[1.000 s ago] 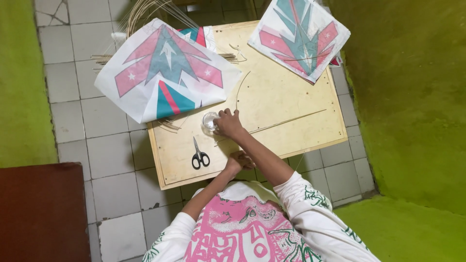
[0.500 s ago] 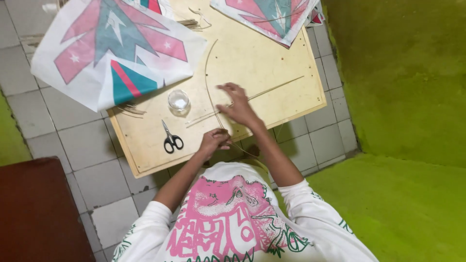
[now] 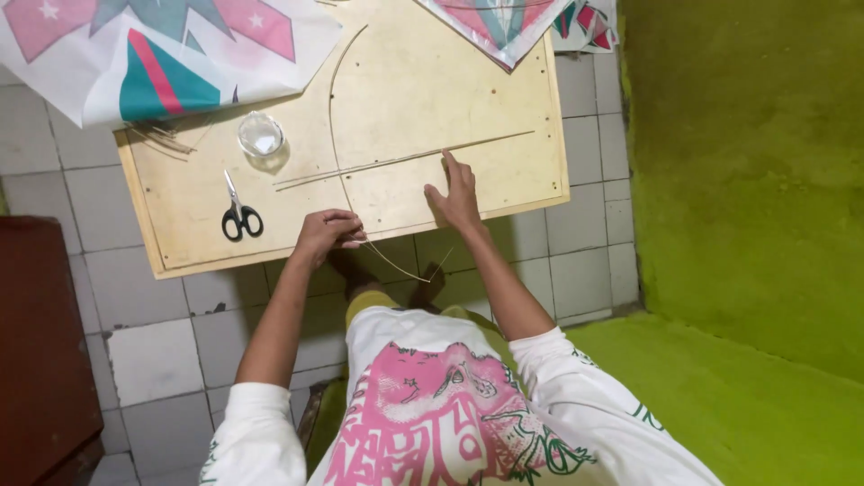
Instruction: Assembling a kite frame by tying bamboo sticks together with string and applying glue.
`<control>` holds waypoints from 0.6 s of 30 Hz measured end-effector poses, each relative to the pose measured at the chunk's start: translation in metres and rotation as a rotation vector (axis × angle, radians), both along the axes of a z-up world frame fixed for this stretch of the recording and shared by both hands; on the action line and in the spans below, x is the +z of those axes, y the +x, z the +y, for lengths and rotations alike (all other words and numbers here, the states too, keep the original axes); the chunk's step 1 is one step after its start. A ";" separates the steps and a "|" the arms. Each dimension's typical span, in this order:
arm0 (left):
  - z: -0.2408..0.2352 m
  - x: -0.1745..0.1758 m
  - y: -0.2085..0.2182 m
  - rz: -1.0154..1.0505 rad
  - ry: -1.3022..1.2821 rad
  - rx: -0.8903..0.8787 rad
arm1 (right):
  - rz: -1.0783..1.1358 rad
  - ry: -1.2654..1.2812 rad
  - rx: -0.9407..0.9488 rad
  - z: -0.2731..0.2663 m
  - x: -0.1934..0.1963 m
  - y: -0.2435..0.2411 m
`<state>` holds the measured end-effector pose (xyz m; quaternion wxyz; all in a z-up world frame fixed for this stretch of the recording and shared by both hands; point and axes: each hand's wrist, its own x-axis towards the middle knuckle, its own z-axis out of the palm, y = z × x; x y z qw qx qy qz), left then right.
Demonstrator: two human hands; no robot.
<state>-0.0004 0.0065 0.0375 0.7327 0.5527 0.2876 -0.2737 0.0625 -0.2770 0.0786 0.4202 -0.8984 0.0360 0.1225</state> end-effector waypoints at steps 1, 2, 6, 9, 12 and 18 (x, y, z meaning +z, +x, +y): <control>0.000 -0.005 -0.006 -0.003 -0.004 0.013 | -0.004 0.001 0.028 -0.001 -0.003 -0.006; -0.002 -0.013 -0.017 0.007 0.005 0.022 | 0.006 0.009 0.036 -0.004 -0.005 -0.013; 0.002 -0.011 -0.004 -0.044 0.032 0.015 | 0.007 -0.026 0.066 0.000 -0.003 0.003; 0.003 -0.002 -0.010 -0.018 0.048 0.000 | 0.046 -0.072 0.060 0.004 -0.001 -0.003; 0.001 -0.022 -0.016 -0.035 0.023 0.014 | 0.018 -0.101 0.062 0.007 -0.004 -0.010; 0.006 -0.012 -0.015 -0.012 -0.001 0.018 | -0.032 -0.172 0.040 0.022 -0.003 -0.014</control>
